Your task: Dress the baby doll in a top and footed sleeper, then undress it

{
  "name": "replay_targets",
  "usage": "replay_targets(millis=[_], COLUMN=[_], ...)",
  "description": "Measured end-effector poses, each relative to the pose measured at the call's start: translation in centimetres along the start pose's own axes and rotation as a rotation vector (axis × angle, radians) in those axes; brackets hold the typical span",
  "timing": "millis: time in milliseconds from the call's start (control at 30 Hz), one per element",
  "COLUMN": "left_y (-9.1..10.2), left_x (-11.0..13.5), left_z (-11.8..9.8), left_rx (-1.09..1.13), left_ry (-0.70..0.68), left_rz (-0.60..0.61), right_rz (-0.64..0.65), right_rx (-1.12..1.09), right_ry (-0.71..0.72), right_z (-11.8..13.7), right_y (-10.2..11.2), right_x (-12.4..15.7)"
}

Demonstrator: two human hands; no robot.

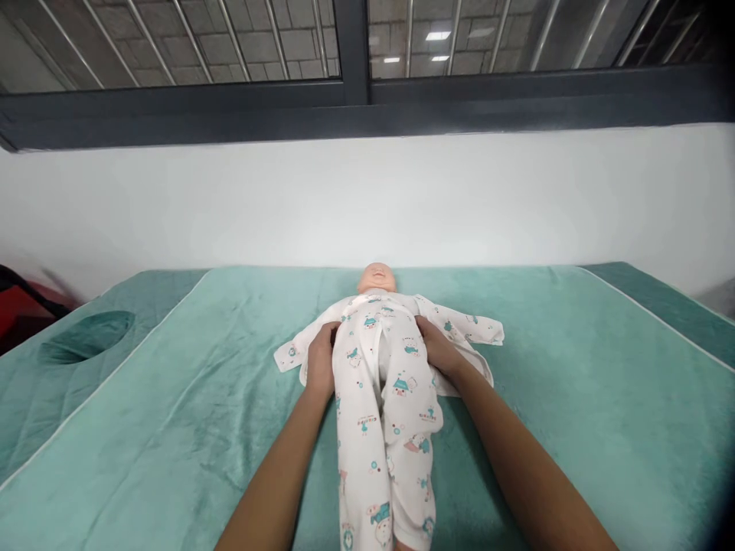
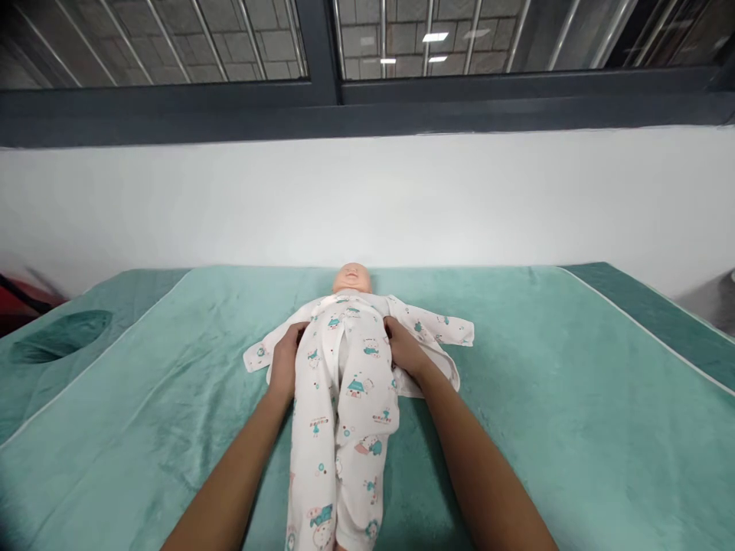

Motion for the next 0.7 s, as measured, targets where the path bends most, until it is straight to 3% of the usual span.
replay_targets(millis=[67, 133, 267, 400, 467, 567, 700], left_y=[0.4, 0.6, -0.1, -0.6, -0.7, -0.7, -0.8], left_x=[-0.1, -0.1, 0.0, -0.1, -0.2, -0.3, -0.4], left_z=[-0.6, -1.3, -2.4, -2.6, -2.4, -2.1, -1.6], left_rx=[0.02, 0.075, 0.133, 0.128, 0.132, 0.13, 0.111], left_ry=[-0.028, -0.062, -0.065, 0.002, 0.027, 0.003, -0.04], left_rz=[-0.068, -0.053, 0.204, 0.312, 0.32, 0.283, 0.222], right_rz=[-0.081, -0.165, -0.229, -0.358, -0.337, -0.192, -0.126], right_rx=[0.103, 0.197, 0.334, 0.202, 0.058, -0.114, -0.163], right_ry=[0.036, 0.04, 0.084, 0.187, 0.212, 0.198, 0.148], right_z=[0.2, 0.2, 0.4, 1.6, 2.3, 3.1, 2.4], right_y=[0.1, 0.3, 0.4, 0.7, 0.5, 0.0, -0.1], right_x=[0.1, 0.3, 0.5, 0.5, 0.5, 0.6, 0.2])
Point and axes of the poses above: each hand's wrist, its own x-axis away from the middle knuckle, its own y-axis out of the back of the hand, z = x × y, the point moved 3 cm from there along -x, towards the middle knuckle, and after that the axes turned 1 degree about y, right-handed, at the moved point
